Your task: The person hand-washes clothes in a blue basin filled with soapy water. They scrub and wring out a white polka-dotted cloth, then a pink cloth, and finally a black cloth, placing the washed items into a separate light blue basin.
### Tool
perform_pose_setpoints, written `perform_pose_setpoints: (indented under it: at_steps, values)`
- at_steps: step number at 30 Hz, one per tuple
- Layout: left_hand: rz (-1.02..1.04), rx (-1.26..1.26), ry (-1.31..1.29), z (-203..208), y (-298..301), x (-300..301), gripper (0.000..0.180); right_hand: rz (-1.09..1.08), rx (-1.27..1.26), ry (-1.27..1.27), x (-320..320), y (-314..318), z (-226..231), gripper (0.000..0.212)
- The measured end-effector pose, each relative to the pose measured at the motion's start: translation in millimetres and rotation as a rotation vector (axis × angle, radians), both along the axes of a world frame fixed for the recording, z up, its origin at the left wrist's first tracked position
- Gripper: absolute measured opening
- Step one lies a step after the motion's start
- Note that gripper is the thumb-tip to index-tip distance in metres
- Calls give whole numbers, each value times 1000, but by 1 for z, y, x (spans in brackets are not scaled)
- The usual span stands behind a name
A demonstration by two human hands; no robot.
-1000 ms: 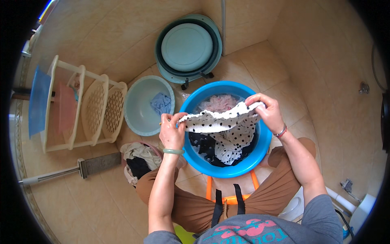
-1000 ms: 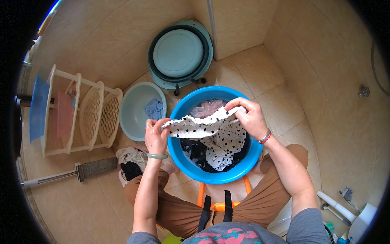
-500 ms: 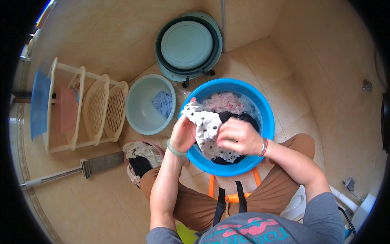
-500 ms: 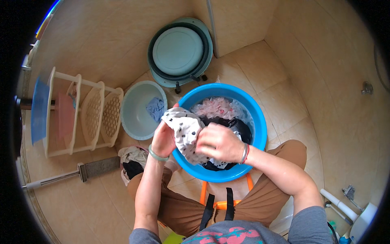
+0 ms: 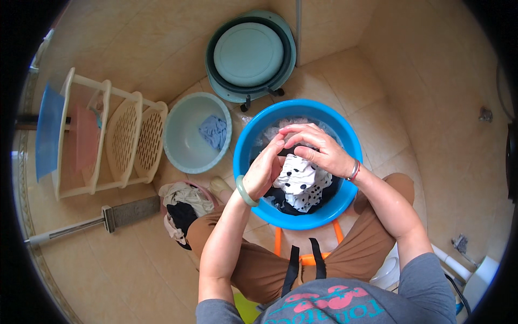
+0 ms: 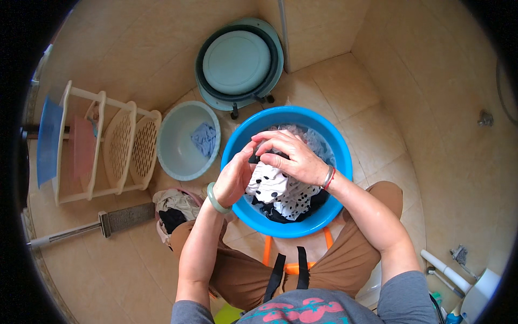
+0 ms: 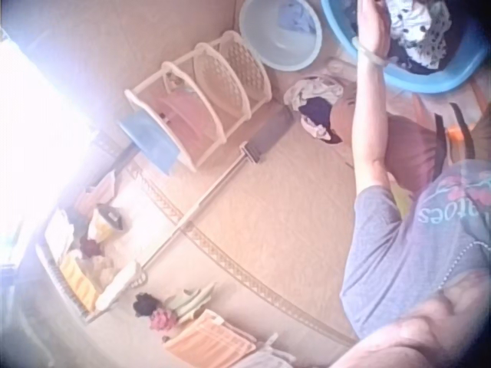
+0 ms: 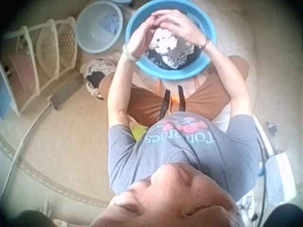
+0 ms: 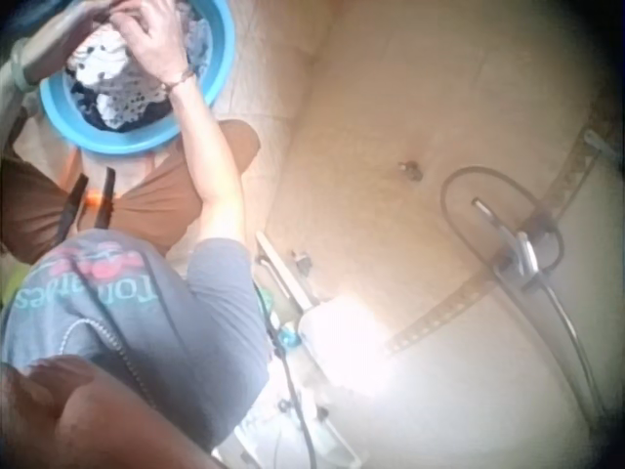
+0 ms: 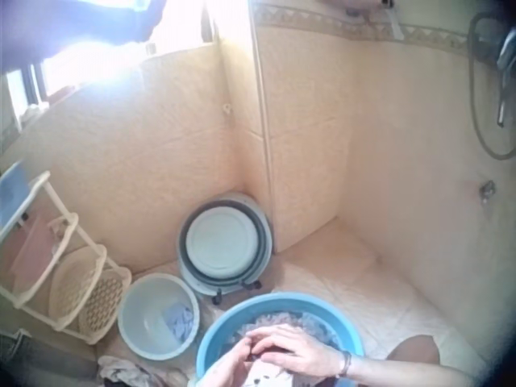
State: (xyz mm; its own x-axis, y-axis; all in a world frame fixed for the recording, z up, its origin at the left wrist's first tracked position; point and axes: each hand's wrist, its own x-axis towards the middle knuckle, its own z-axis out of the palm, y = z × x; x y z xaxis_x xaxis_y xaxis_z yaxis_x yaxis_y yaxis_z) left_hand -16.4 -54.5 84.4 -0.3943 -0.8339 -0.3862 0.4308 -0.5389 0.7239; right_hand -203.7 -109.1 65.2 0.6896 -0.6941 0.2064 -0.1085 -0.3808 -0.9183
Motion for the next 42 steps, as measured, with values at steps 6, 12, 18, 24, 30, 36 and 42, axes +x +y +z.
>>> perform_pose_setpoints:
  at_steps: [6,12,18,24,30,36,42]
  values:
    - [-38,2,-216,-2,8,1,83,-1,59,15,2,9,-10,35]
    - [-98,45,-177,0,5,2,90,13,-54,116,9,21,-12,27]
    - [-185,48,-340,-5,1,25,79,-272,93,24,1,21,1,23]
    - [-127,-144,-542,-9,7,26,41,-324,734,-336,-13,15,-15,22]
    - [41,-79,-490,-8,7,23,22,-321,837,-408,-9,14,-15,17]
    - [252,-29,-367,-12,5,8,28,-305,719,-408,-2,17,-13,18]
    - [218,-31,-420,-9,5,6,32,-155,357,228,-2,19,19,22]
